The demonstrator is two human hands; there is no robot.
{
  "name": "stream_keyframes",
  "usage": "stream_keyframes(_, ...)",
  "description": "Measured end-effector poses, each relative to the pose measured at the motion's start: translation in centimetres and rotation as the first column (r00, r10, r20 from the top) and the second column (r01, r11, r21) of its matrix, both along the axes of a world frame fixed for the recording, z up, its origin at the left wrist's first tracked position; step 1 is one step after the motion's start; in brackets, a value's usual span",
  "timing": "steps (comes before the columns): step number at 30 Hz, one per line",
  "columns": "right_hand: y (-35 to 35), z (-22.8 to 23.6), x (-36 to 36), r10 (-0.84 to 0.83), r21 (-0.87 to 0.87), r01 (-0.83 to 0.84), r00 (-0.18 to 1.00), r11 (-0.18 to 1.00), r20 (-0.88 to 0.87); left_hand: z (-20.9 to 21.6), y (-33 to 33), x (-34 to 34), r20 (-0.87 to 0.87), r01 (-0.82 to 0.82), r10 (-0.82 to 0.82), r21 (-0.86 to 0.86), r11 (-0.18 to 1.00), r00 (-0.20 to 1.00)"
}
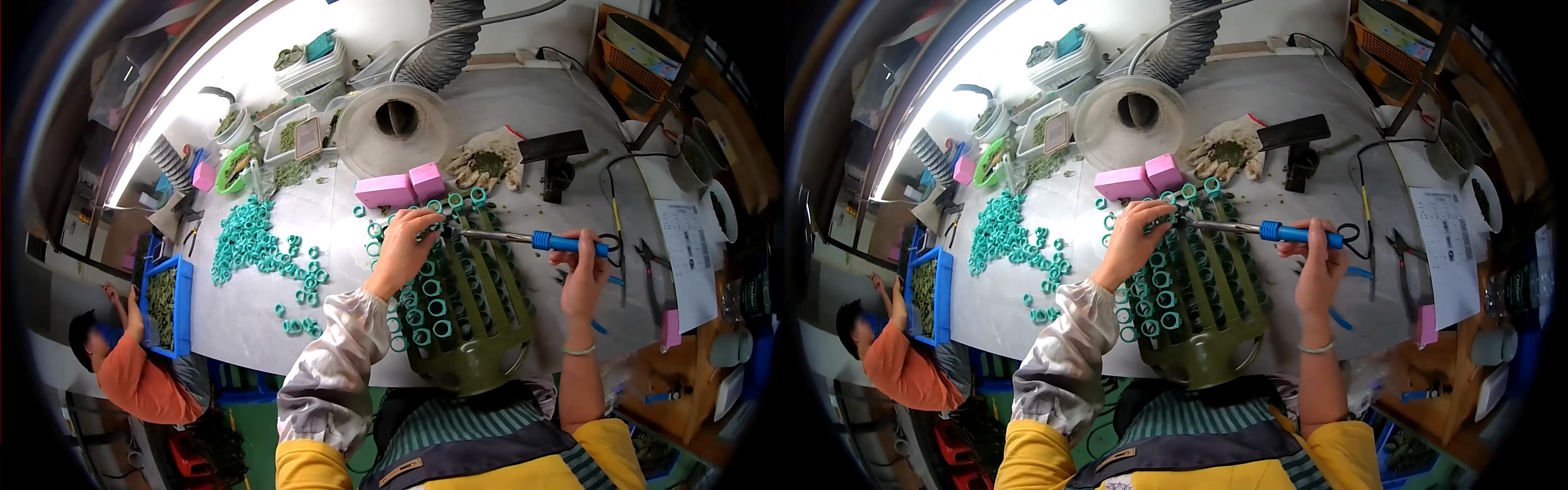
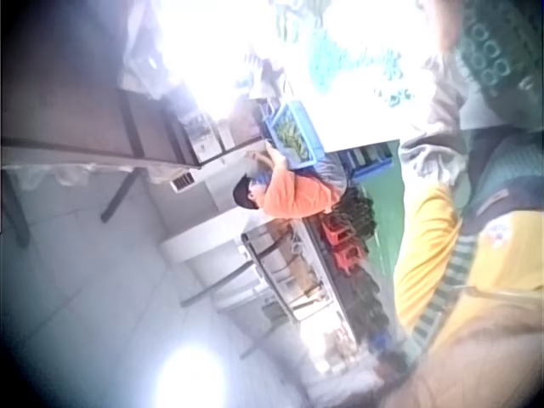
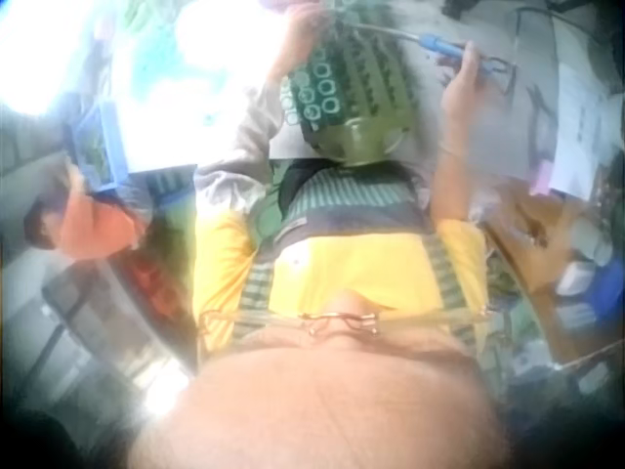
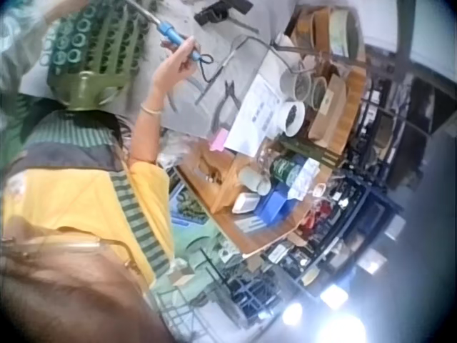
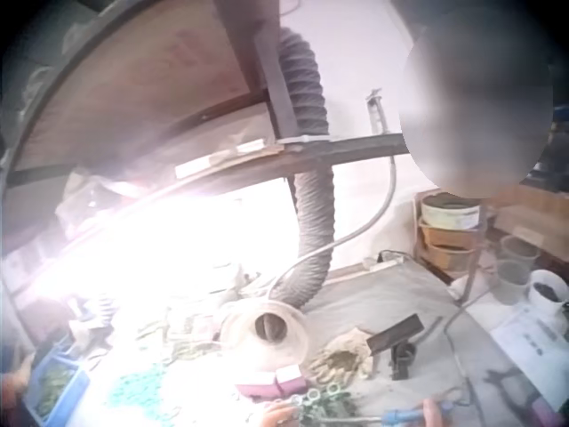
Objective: The person fits plastic rings onto a holder by hand and melts them in place using a soldering iron.
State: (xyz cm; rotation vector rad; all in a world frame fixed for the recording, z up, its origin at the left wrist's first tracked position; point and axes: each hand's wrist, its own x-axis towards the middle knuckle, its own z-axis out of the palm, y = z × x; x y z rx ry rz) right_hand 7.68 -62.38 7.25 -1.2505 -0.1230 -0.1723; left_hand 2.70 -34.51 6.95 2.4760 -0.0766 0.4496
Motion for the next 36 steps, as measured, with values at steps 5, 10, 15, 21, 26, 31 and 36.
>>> stream_keyframes(5,0.2,0.3,-0.2,-0.04,-0.019,0.039,0.999,0.999,-0.023,0.0,0.5,0.1,0.003,0.019,-0.019,0.042,0.999,1.0)
stream_keyframes(10,-2.1,1.1,-0.1,-0.089,-0.009,0.089,0.996,0.996,0.006,0.0,0.6,0.3,0.111,0.076,-0.073,-0.022,0.997,0.991)
stream_keyframes(15,-2.8,1.2,-0.5,-0.073,0.032,0.074,0.997,0.997,-0.027,-0.7,10.4,-3.1,0.034,-0.374,0.383,-0.154,0.915,0.923)
stream_keyframes(21,-3.1,1.6,-0.7,-0.076,0.022,0.077,0.997,0.997,-0.013,-3.9,18.6,-9.8,-0.14,-0.37,0.45,0.387,0.845,0.882)
stream_keyframes(26,-3.2,1.8,-0.9,-0.076,0.015,0.075,0.997,0.997,0.012,-4.6,18.6,-10.3,-0.114,-0.512,0.518,0.081,0.855,0.848)
stream_keyframes(31,-3.7,1.7,-1.3,-0.068,0.034,0.067,0.998,0.997,0.015,-3.4,17.4,-9.8,-0.259,-0.528,0.476,-0.589,0.612,0.841)
stream_keyframes(36,-4.1,1.7,-1.4,-0.075,0.02,0.074,0.997,0.997,0.025,1.2,7.4,-7.7,-0.184,-0.246,0.175,-0.509,0.825,0.967)
